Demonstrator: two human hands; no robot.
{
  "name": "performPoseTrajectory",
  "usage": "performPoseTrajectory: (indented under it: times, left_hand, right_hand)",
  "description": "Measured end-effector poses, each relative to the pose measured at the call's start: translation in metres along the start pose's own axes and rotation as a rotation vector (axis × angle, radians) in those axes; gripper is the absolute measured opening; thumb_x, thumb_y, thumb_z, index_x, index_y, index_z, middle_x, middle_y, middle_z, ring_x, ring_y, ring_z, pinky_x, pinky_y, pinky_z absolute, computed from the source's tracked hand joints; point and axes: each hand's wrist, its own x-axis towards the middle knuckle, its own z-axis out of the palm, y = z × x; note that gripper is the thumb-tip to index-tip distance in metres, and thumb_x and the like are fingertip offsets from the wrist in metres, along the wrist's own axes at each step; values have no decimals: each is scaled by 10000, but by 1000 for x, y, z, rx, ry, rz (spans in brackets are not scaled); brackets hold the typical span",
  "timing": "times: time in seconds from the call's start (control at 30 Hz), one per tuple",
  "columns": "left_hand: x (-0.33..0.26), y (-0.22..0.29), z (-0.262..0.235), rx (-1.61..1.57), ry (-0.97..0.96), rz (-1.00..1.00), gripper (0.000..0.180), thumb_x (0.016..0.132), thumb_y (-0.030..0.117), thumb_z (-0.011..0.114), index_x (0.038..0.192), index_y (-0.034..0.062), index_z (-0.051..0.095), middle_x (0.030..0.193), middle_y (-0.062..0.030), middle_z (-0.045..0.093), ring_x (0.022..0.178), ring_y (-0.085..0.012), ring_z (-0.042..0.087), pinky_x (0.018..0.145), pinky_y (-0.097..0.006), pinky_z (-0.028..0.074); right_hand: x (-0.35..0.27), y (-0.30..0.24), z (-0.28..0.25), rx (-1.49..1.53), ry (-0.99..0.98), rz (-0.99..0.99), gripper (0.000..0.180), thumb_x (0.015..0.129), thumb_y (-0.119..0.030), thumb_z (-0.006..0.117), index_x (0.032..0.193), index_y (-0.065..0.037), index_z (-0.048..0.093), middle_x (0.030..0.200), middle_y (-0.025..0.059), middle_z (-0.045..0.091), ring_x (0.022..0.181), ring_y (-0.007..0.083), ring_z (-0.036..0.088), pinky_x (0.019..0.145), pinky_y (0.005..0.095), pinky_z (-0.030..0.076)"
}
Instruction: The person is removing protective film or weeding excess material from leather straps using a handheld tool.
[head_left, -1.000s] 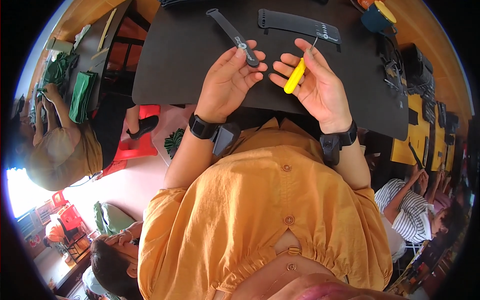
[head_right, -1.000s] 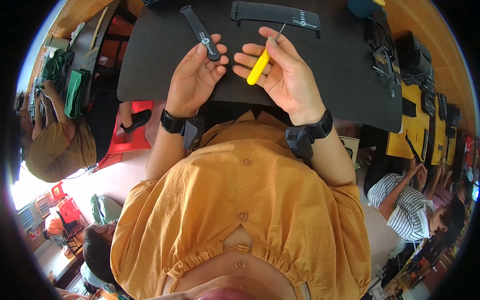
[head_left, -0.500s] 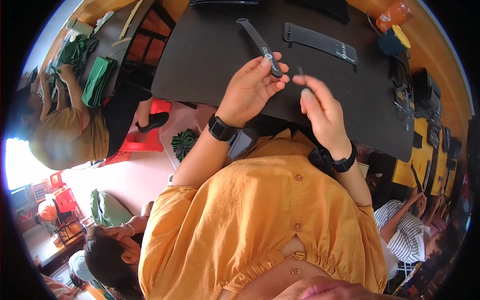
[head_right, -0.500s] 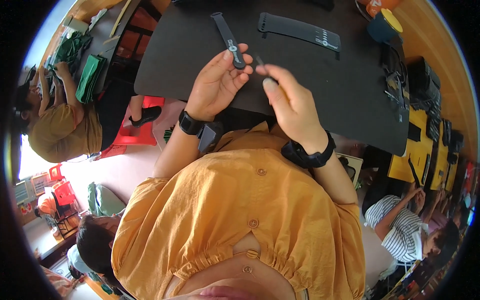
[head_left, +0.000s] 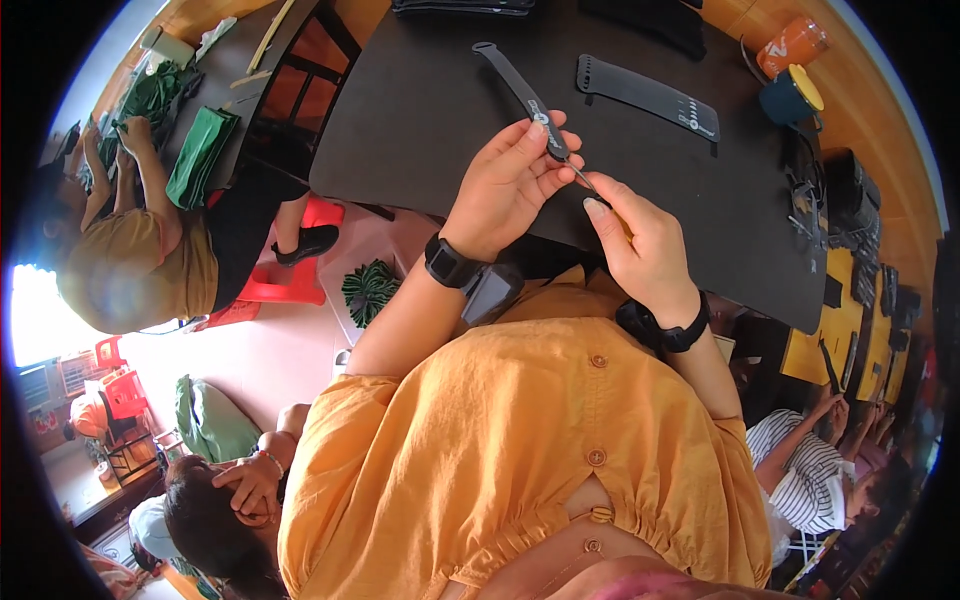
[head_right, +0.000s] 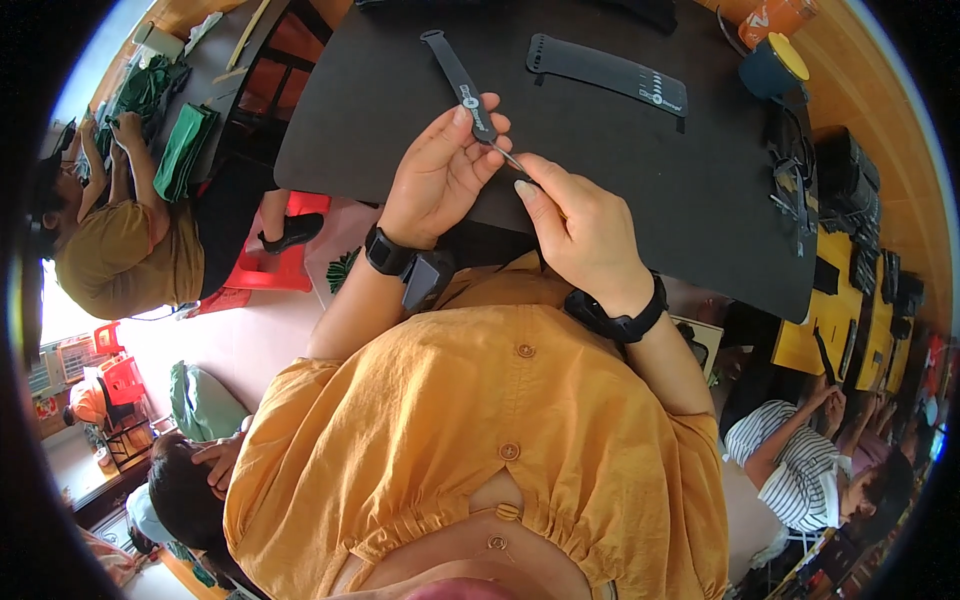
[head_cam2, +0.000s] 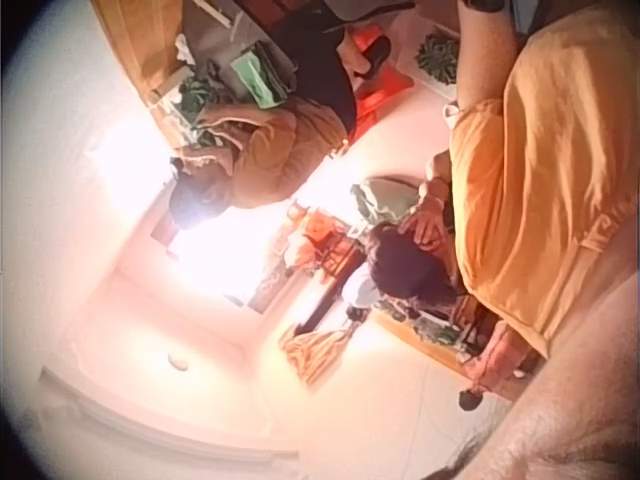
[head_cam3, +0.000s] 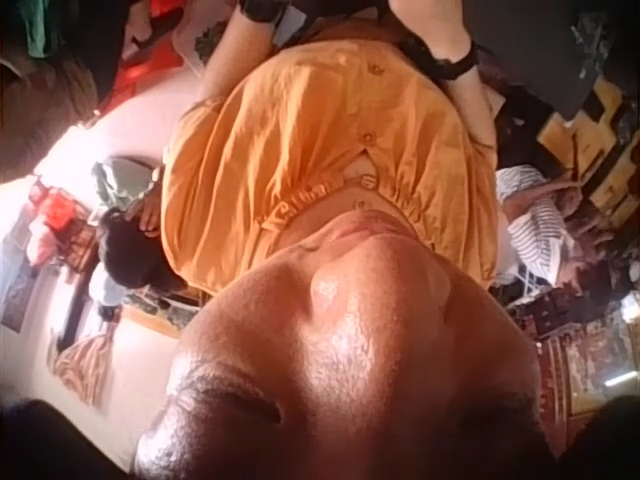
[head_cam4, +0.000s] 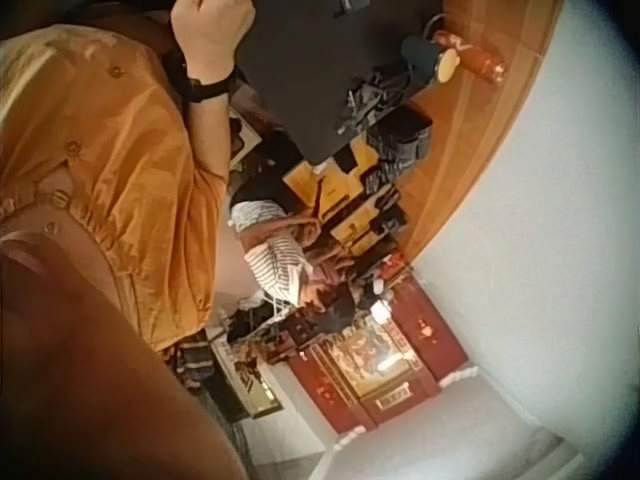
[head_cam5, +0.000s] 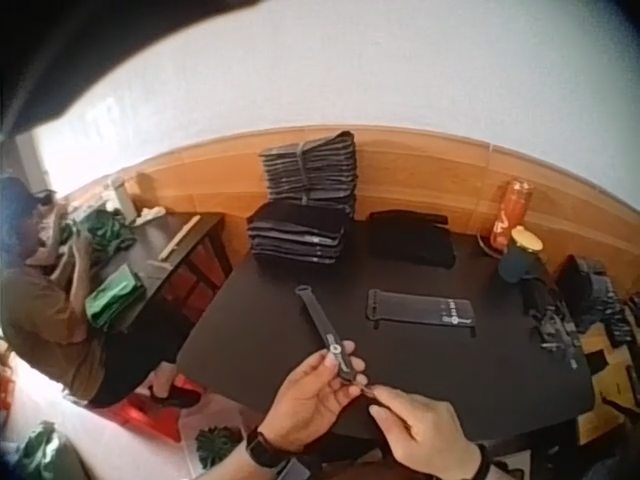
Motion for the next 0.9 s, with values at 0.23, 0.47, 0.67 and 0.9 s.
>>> performPoseTrajectory:
  times: [0.23,0.47,0.67,0.9]
  left_hand:
    - [-1,-1,0,11,8,20,356,1052,230,476,1312,-11,511,1121,-119,650,982,-193,657,855,-291,560]
    - [-1,-2,1,19,21,30,356,1052,241,476,1301,-10,520,1118,-121,654,986,-196,659,852,-291,562]
    - [0,-1,0,13,7,36,353,1053,236,473,1300,-11,519,1123,-125,655,986,-198,660,854,-292,561]
    - [0,-2,0,30,33,43,329,1048,210,482,1294,-6,520,1124,-132,654,994,-210,661,860,-301,559]
  right_hand:
    - [3,-6,-4,-83,-17,-1,268,905,-156,658,1171,-123,681,883,103,709,675,254,665,603,332,526]
    - [3,1,-1,-54,28,-40,291,890,-134,670,1181,-131,683,852,94,705,642,231,649,582,318,519]
    - [3,0,-3,-33,4,-26,291,892,-133,670,1182,-126,682,877,99,711,652,231,653,590,318,523]
    - [3,2,0,-34,36,-36,290,895,-134,667,1185,-116,677,896,105,714,669,243,663,601,323,533]
